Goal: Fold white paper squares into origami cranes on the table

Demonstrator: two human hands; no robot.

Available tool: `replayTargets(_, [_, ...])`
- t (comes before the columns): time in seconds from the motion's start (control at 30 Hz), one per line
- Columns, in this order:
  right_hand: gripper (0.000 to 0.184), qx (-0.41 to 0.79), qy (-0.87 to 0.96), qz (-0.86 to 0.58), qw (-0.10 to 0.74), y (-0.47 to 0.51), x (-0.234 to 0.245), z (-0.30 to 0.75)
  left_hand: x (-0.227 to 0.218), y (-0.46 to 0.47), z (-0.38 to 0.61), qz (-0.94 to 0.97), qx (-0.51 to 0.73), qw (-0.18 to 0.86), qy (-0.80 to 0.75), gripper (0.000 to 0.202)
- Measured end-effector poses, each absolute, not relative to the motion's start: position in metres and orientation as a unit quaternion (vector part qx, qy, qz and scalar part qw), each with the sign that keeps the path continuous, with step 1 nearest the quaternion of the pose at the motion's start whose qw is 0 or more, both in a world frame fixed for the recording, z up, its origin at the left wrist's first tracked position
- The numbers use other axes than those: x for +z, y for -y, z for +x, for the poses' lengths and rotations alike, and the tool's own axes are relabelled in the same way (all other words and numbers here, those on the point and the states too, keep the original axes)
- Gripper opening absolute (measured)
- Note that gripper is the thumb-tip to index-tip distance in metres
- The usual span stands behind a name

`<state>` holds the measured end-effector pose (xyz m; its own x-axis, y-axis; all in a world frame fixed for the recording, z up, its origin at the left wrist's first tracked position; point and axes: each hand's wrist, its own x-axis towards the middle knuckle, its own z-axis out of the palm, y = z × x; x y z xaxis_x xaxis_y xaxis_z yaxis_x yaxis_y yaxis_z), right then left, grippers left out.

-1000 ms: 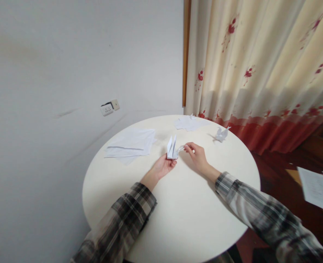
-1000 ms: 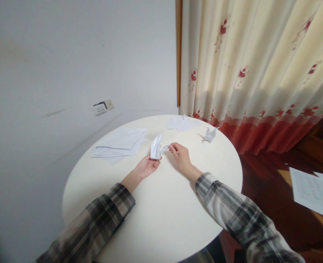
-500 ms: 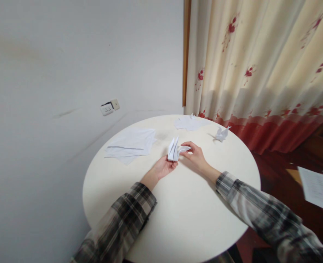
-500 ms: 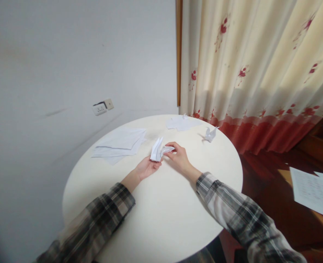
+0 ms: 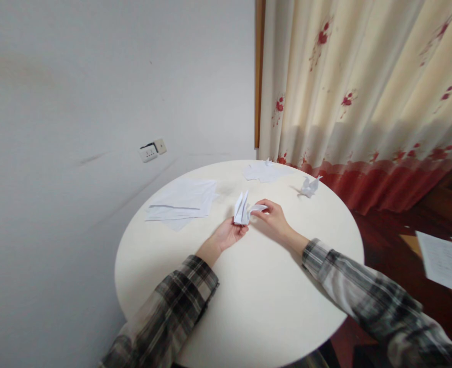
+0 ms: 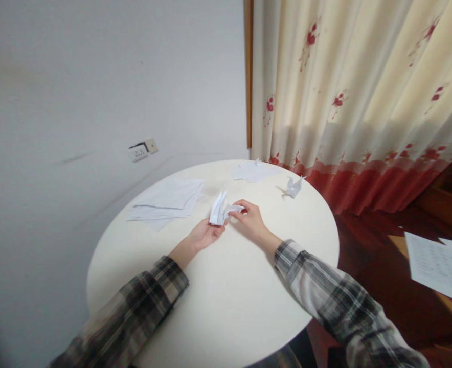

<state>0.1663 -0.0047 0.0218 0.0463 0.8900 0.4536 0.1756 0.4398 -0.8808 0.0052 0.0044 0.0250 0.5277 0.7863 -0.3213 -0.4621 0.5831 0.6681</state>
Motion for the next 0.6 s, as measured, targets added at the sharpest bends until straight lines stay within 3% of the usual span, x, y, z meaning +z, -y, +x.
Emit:
replayTargets(0.33, [0.026, 0.332, 0.609, -0.43, 0.578, 0.0035, 0.0233, 0.1664, 0.0232, -0.0052, 0.0053, 0.263, 0.373, 0.838, -0.301, 0.029])
replayTargets(0.6, [0.019, 0.335, 0.602, -0.438, 0.577, 0.0073, 0.0263, 0.1644, 0.0237, -0.005, 0.0055, 0.266, 0.374, 0.835, -0.304, 0.031])
